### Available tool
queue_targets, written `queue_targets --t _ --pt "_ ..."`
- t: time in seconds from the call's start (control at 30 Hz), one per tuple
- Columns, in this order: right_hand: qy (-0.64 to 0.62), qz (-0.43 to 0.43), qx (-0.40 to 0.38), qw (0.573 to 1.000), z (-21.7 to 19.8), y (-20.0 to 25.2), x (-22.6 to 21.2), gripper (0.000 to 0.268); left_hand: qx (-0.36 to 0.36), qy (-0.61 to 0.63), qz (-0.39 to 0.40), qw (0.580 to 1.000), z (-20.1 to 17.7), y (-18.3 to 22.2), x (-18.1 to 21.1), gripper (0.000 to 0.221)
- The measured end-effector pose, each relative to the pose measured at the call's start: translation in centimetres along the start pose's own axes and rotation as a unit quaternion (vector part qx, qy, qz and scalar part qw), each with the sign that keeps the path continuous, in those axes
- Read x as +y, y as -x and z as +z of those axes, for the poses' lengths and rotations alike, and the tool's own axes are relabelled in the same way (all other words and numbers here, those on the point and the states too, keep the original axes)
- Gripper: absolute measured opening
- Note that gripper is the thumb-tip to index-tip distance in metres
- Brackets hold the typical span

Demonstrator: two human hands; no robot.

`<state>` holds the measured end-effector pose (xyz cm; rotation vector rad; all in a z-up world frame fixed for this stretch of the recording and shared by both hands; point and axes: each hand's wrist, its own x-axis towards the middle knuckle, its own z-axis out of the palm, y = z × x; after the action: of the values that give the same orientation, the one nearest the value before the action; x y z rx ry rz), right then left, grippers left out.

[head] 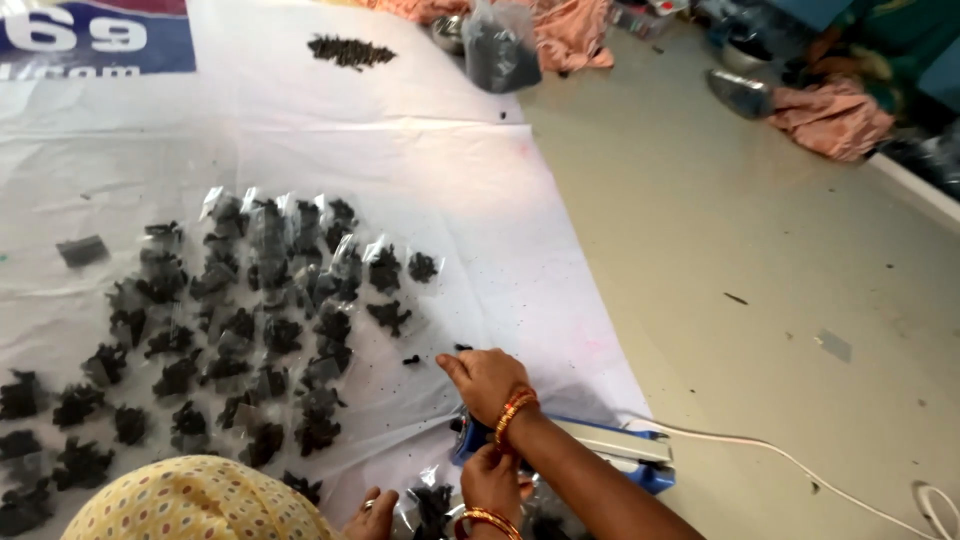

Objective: Filling small plastic bags with items and sealing them using a heat sealer.

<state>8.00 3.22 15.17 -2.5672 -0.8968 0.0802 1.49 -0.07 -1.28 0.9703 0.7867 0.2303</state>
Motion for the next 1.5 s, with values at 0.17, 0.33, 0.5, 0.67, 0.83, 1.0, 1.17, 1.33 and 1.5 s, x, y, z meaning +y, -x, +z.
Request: queue_targets --t 0.17,0.33,0.5,0.67,0.83,1.0,1.17,1.33,1.5 --pt "-0.022 0.014 -0.012 1.0 -3.2 -0.6 -0.1 0.066 -0.015 0.017 -0.019 1.0 0.0 0.7 0.8 0.022" --pt "-0.146 0.019 0.024 0.989 -8.0 -0.5 0.1 0.068 -0.068 0.035 -0.005 0.997 -0.9 1.8 0.6 0.022" --pt "-0.182 0.0 0.037 0.983 -10.4 -0.5 -0.7 0.066 -0.138 -0.013 -0.023 0.99 -2.8 4.2 3.4 0.018" --pt "-0.212 0.029 0.031 0.976 -11.3 -1.1 -0.9 0.065 -0.217 -0.067 -0.05 0.973 -6.3 7.6 6.6 0.015" --pt "-0.164 -0.022 0.04 0.985 -12.8 -0.2 -1.2 0.049 -0.252 -0.078 -0.072 0.962 -7.9 9.3 8.4 0.014" --pt "-0.055 -0.141 0.164 0.975 -15.9 5.7 -2.0 0.029 -0.311 -0.033 -0.022 0.95 -8.8 10.2 9.4 0.013" --pt "-0.19 0.003 0.039 0.981 -15.7 13.5 -1.2 0.032 -0.324 -0.069 0.074 0.941 -8.7 10.3 10.0 0.014" --pt "-0.269 -0.036 -0.014 0.962 -12.4 16.8 -0.6 0.023 -0.351 -0.144 0.19 0.905 -7.9 12.2 12.5 0.01" --pt "-0.236 -0.023 -0.003 0.971 -10.8 16.9 -0.1 0.014 -0.313 -0.204 0.212 0.903 -8.3 12.6 13.0 0.01"
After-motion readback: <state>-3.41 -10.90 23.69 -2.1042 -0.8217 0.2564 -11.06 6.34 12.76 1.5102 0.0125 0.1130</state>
